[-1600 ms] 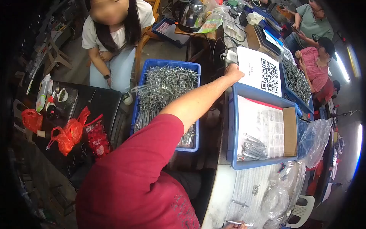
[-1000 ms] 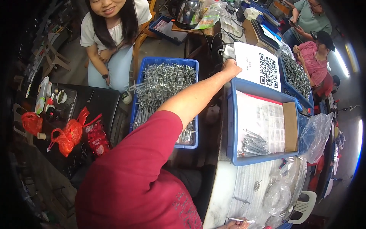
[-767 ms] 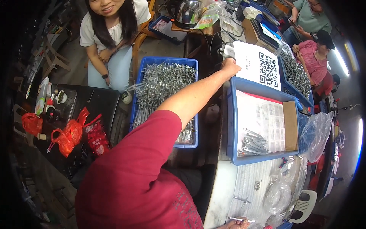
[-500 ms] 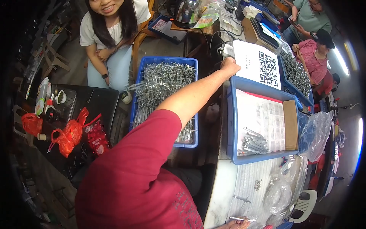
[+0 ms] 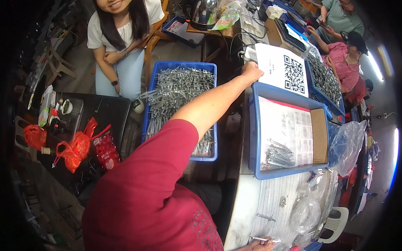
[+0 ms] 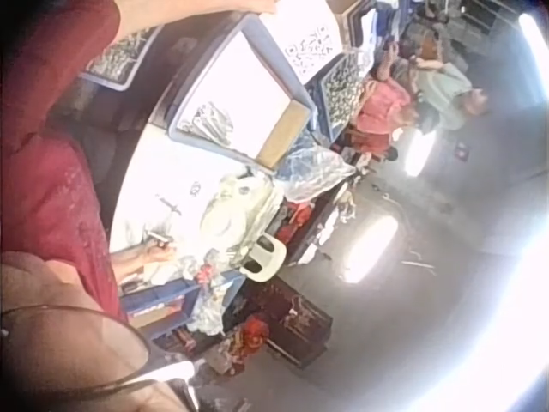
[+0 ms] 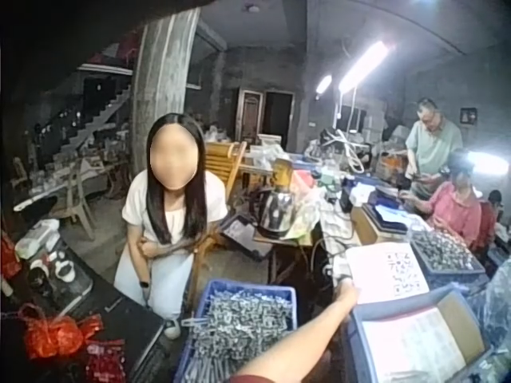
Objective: The worker is assembling or sorting small metal components at a manual workstation.
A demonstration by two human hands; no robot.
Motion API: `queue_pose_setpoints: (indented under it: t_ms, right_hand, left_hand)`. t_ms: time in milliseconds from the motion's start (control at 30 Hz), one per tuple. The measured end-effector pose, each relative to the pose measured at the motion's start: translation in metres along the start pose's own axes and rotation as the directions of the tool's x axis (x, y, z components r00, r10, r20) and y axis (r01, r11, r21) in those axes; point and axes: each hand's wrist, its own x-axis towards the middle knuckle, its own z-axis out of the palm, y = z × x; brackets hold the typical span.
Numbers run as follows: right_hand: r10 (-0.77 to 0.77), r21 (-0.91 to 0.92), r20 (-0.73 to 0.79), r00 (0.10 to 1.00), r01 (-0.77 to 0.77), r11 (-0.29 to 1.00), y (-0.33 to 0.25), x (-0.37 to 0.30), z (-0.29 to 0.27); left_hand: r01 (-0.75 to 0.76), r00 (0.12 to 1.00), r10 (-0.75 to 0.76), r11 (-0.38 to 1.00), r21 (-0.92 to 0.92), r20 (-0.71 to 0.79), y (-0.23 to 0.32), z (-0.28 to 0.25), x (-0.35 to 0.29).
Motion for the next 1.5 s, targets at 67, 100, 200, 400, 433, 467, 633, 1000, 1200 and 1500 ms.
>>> queue_pose_setpoints:
  t_ms: [67, 100, 200, 400, 433, 467, 633, 1000, 1200, 1500]
  right_hand:
    - [0.007, 0.050, 0.050, 0.999, -0.009, 0.999, 0.002, 0.002, -0.007]
    - [0.012, 0.050, 0.051, 0.999, -0.014, 0.999, 0.002, 0.002, -0.006]
    - [0.028, 0.029, 0.010, 1.000, -0.028, 0.999, 0.002, 0.001, -0.004]
    - [-0.019, -0.194, -0.221, 0.975, -0.025, 0.981, -0.002, -0.007, 0.012]
    - [0.001, -0.088, -0.153, 0.988, -0.014, 0.996, -0.002, -0.003, 0.006]
    - [0.013, 0.020, -0.082, 0.997, -0.011, 1.000, -0.001, -0.001, 0.002]
    - [0.018, 0.009, -0.085, 0.996, -0.017, 1.000, -0.002, -0.003, 0.005]
    - [-0.026, -0.165, -0.201, 0.979, -0.008, 0.986, 0.001, -0.005, 0.008]
    - [0.002, 0.053, 0.025, 1.000, -0.003, 0.999, 0.000, -0.001, 0.001]
    - [-0.313, -0.784, 0.084, 0.946, 0.257, 0.565, 0.019, 0.011, -0.053]
  left_hand:
    - [-0.002, 1.000, 0.002, 1.000, -0.002, -0.011, 0.002, -0.001, -0.001]
    - [0.001, 1.000, -0.001, 1.000, 0.001, -0.014, -0.003, 0.001, 0.002]
    - [-0.047, 0.993, 0.047, 0.999, -0.002, -0.107, -0.015, 0.007, 0.012]
    - [-0.050, 0.994, 0.052, 0.999, 0.018, -0.096, -0.016, 0.010, 0.013]
    - [-0.053, 0.993, 0.053, 0.999, 0.011, -0.101, -0.015, 0.010, 0.011]
    - [-0.055, 0.993, 0.055, 0.998, 0.003, -0.107, -0.013, 0.009, 0.010]
    - [-0.048, 0.995, 0.047, 0.999, -0.014, -0.092, -0.012, 0.006, 0.008]
    - [-0.078, 0.992, 0.078, 0.997, 0.008, -0.100, -0.015, 0.009, 0.012]
    - [-0.062, 0.991, 0.060, 0.998, -0.013, -0.119, -0.010, 0.008, 0.011]
    - [-0.064, 0.992, 0.061, 0.998, -0.016, -0.114, -0.005, 0.006, 0.010]
